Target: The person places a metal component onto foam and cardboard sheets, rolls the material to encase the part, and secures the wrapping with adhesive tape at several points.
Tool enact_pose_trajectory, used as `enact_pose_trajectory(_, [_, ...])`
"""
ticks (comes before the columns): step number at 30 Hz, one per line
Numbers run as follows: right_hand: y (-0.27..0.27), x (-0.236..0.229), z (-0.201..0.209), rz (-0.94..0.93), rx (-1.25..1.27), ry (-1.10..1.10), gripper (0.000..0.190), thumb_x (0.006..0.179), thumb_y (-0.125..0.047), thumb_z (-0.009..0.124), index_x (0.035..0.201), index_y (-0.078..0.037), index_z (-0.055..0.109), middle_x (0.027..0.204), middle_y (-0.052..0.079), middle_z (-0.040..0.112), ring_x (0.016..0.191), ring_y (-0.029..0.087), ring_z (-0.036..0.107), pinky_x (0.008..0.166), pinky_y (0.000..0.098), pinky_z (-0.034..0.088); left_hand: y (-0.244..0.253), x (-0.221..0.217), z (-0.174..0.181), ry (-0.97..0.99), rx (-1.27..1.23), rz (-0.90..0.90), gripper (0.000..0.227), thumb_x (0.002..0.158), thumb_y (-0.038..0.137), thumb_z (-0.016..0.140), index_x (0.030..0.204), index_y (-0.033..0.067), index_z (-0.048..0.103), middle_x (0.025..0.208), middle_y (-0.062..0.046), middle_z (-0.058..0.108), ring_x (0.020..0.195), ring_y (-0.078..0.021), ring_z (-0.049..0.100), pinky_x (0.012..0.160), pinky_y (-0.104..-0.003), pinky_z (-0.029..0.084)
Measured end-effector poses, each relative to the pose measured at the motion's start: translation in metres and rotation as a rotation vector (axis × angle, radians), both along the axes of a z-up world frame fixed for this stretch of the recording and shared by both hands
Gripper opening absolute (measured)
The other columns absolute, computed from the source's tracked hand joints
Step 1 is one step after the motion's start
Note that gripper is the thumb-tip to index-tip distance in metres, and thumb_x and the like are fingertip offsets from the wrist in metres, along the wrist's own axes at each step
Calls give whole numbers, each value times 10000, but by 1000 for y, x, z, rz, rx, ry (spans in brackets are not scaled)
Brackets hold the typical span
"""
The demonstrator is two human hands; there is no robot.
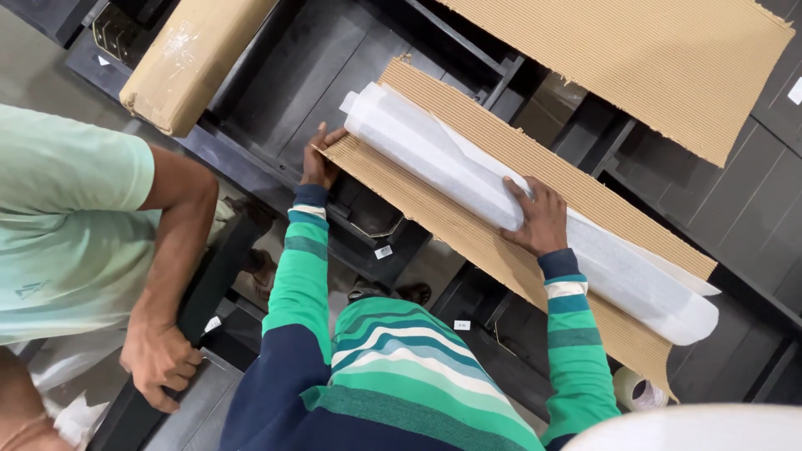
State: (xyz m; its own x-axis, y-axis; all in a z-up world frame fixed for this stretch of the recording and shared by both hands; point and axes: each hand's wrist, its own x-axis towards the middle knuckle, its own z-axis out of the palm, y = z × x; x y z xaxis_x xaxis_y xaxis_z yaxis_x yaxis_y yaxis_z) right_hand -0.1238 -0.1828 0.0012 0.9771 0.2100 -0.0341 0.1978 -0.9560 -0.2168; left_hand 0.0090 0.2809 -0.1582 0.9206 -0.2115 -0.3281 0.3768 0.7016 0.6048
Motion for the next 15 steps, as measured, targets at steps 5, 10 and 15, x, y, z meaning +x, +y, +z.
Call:
enact_pose_trajectory(5, [-2, 0, -6, 0, -10, -17, 1133, 508, -480, 916, 1544, -373, 468, 1530, 137, 454, 1388, 415, 416, 1157, 572, 304, -1, -2, 4, 21, 12, 19, 750, 982, 595, 514, 1325, -60, 640, 1258, -186, 714, 1131, -281, 684, 1048, -382, 517])
enact_pose_trajectory(10, [-3, 0, -7, -7, 3, -3, 1126, 508, -479, 915, 1538, -381, 470, 1540, 142, 447, 1388, 423, 409, 1156, 573, 299, -2, -3, 7, 3, 3, 26, 764, 981, 599, 521, 1330, -71, 636, 1267, -194, 710, 1143, -283, 679, 1059, -386, 512])
enact_pose_trajectory(15, [-6, -2, -11, -15, 0, 2, 1131, 497, -454, 904, 1540, -383, 470, 1543, 133, 448, 1395, 425, 406, 1164, 568, 307, -1, -2, 6, -1, 27, 20, 800, 960, 616, 527, 1343, -80, 622, 1287, -206, 701, 1160, -290, 675, 1067, -389, 510])
